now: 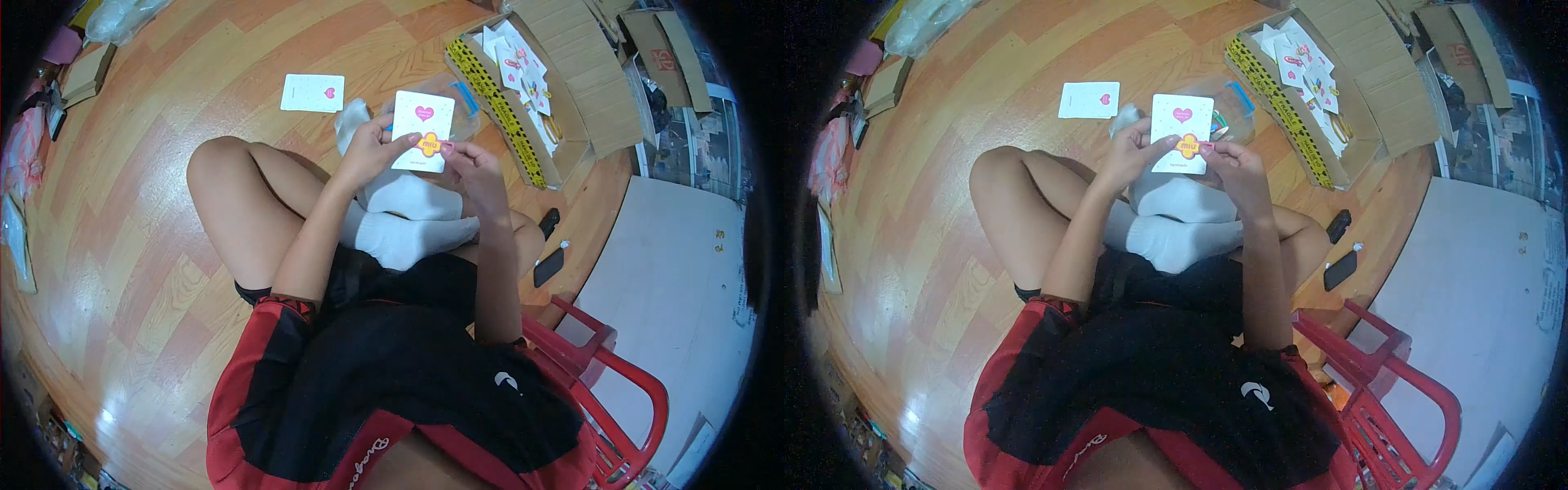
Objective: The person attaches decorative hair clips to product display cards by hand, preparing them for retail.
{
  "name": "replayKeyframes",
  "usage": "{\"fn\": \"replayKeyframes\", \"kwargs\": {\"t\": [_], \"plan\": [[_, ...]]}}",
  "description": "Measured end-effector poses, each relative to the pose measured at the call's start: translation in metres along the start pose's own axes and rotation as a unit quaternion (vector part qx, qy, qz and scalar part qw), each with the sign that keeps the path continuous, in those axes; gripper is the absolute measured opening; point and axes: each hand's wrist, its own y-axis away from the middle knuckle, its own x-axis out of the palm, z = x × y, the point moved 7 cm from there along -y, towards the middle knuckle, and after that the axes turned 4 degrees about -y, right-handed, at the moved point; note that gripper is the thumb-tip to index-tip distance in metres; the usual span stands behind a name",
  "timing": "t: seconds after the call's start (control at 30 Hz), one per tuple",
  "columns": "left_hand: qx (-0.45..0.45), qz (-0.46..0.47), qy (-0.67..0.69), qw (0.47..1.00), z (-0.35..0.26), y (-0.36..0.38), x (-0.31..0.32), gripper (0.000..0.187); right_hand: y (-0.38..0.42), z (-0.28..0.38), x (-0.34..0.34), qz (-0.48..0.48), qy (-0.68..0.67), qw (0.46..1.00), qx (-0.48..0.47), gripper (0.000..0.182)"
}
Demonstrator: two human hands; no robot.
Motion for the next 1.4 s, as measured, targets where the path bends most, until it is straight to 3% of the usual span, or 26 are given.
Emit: {"fn": "replayKeyframes", "kwargs": {"t": [0.1,0.17,0.27,0.4,0.47,0.6,0.77,0.93,1.2,1.33,1.4], "plan": [[0.011,-0.002,-0.005,1.000,-0.001,0.000,0.000,0.023,0.003,-0.002,0.001,0.011,-0.009,0.999,0.036,0.022],[-0.001,0.009,-0.031,0.999,-0.003,0.001,-0.001,0.023,-0.004,-0.016,-0.004,0.103,0.097,0.990,-0.009,0.018],[0.001,0.015,-0.053,0.998,-0.001,0.000,-0.001,0.023,0.004,-0.007,-0.002,0.131,0.043,0.990,-0.009,0.016],[0.024,-0.014,-0.024,0.999,-0.003,-0.002,-0.007,0.022,0.009,0.003,-0.019,0.089,0.079,0.993,-0.024,0.016],[0.017,-0.015,-0.026,0.999,-0.003,-0.001,-0.008,0.022,0.007,0.007,-0.027,0.060,0.110,0.987,-0.100,0.015],[-0.025,-0.001,-0.024,0.999,-0.007,0.003,-0.008,0.024,0.016,0.020,-0.020,0.067,0.101,0.986,-0.111,0.015],[-0.010,0.008,0.026,1.000,-0.010,0.004,-0.007,0.023,0.019,0.024,-0.015,0.050,0.100,0.979,-0.169,0.015],[-0.012,0.018,0.045,0.999,-0.010,0.003,-0.008,0.023,0.019,0.026,-0.016,0.043,0.140,0.975,-0.166,0.015],[0.002,0.025,-0.004,1.000,-0.015,0.007,-0.008,0.025,0.018,0.022,-0.016,0.051,0.119,0.977,-0.167,0.014],[-0.004,0.046,-0.033,0.998,-0.011,0.007,-0.003,0.024,0.012,0.012,-0.013,0.058,0.174,0.966,-0.182,0.012],[-0.036,0.062,-0.110,0.991,-0.010,0.009,0.002,0.023,0.009,0.010,-0.008,0.072,0.197,0.956,-0.204,0.012]]}}
